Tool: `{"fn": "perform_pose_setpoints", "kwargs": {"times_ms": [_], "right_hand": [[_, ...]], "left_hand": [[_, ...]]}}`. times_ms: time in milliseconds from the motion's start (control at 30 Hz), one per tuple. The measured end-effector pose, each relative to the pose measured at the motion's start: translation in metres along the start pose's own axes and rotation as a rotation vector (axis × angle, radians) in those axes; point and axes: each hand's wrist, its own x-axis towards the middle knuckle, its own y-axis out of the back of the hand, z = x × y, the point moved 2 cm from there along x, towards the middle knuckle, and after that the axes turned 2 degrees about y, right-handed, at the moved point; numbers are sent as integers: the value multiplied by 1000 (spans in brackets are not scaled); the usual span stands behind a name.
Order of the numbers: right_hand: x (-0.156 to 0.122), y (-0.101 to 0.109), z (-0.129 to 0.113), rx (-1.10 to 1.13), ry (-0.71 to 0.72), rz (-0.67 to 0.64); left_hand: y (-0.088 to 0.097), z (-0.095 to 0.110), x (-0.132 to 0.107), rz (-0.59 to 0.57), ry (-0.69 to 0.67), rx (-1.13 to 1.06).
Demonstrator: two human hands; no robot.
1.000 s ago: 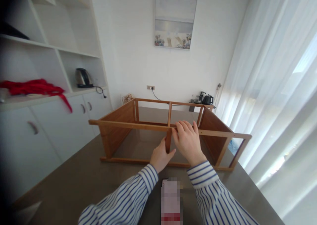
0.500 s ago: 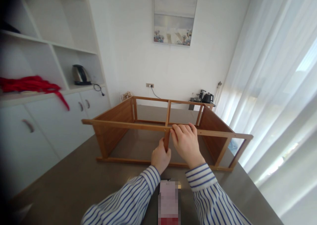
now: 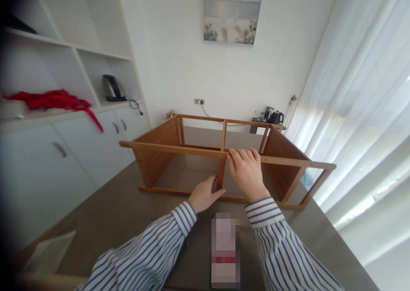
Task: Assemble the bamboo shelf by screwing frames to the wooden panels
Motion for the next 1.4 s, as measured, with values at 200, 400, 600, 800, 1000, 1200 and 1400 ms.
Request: {"fn": "perform_pose_setpoints", "kwargs": {"times_ms": [200, 400, 600, 800, 1000, 1200, 1400], "right_hand": [[-2, 1, -1, -7, 16, -14], [-26, 14, -23, 20, -94, 147], [-62, 3, -67, 185, -42, -364], [-85, -35, -109, 302, 65, -833], [-80, -68, -125, 313, 83, -940], [-71, -81, -131, 325, 83, -967], [-74, -85, -130, 349, 66, -957]], "left_hand": [[46, -53, -35, -173, 53, -177], [74, -86, -75, -322, 55, 8], [76, -95, -92, -325, 48, 97], [68, -95, -97, -305, 6, 141], [58, -100, -99, -256, 24, 155], [57, -100, -98, -236, 16, 168], [58, -98, -97, -219, 8, 144]]}}
